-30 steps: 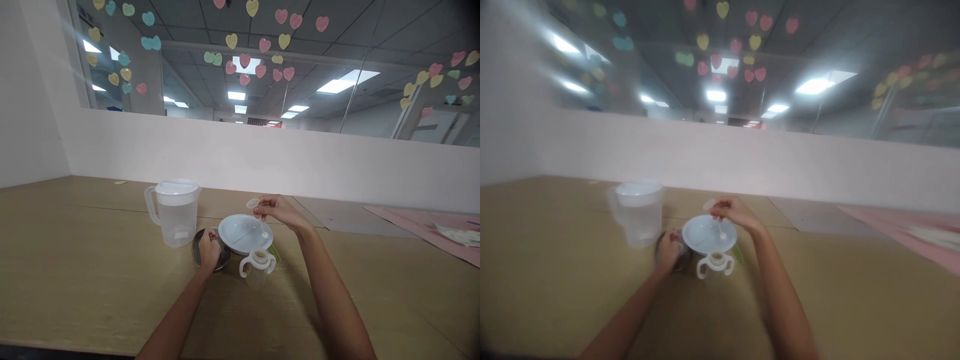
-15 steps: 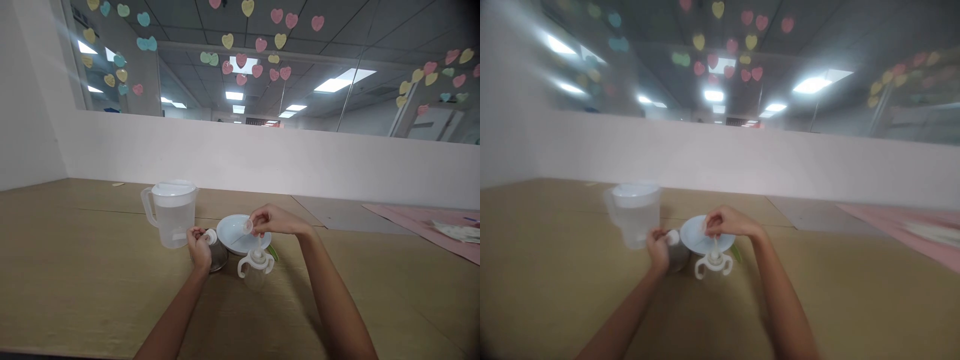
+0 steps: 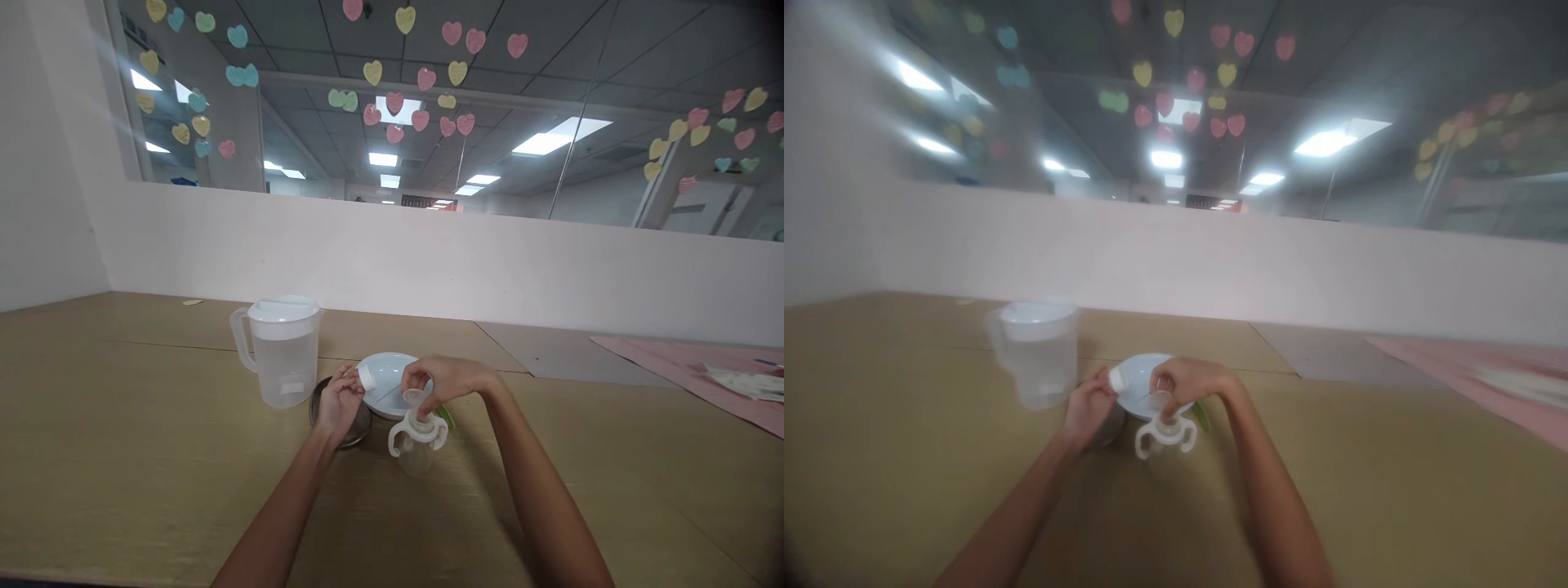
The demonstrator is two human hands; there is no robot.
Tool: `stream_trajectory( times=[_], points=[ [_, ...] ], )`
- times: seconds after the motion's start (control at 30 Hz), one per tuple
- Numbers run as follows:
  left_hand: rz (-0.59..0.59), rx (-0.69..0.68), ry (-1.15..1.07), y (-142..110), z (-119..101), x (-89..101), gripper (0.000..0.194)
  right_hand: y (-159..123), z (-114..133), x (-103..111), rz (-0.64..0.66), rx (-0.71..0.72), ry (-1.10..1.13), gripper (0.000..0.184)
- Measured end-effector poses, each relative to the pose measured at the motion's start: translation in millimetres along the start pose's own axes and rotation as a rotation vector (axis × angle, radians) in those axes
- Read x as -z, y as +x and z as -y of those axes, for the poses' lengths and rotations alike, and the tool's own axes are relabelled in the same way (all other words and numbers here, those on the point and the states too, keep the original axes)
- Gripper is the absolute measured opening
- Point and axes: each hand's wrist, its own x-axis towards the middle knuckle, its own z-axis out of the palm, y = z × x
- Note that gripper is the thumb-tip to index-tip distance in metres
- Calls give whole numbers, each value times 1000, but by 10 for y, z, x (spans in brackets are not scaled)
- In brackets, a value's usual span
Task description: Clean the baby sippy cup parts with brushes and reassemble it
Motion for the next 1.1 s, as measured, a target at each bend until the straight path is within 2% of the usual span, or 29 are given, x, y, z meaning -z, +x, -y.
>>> stream_trajectory(
  times=[0.1,0.17,0.23,0.33,0.43,0.57,0.63,0.7,0.8,0.9,0.97,1.03,1.1],
  points=[
    [78,51,-33,-36,-26,-27,27,23,5,-21,-19,4,73,51],
    [138,83,-36,-66,-33,-47,29,89,26,-77,-103,6,114,55],
    [197,116,-34,-94,-34,-60,33,191,58,-160,-189,24,159,52],
    [254,155,-34,-129,-32,-72,39,346,94,-280,-199,96,234,39],
    [292,170,-46,-147,-42,-94,44,417,107,-324,-238,100,250,32],
    [359,144,-35,-148,-55,-143,36,388,144,-293,-397,53,176,23],
    [378,113,29,-151,-47,-162,31,374,175,-287,-504,30,75,18],
    [364,80,129,-162,-30,-172,27,376,197,-300,-558,11,-30,15],
    [315,49,227,-186,-5,-173,23,388,195,-324,-518,8,-56,19],
    [288,41,222,-195,-2,-164,19,378,170,-319,-388,20,160,26],
    [272,54,211,-189,-4,-152,18,368,154,-309,-365,17,260,33],
    [267,75,198,-175,-1,-136,17,372,139,-311,-405,-2,217,38],
    [275,77,183,-158,8,-120,16,396,124,-333,-388,-21,153,44]
  ],
)
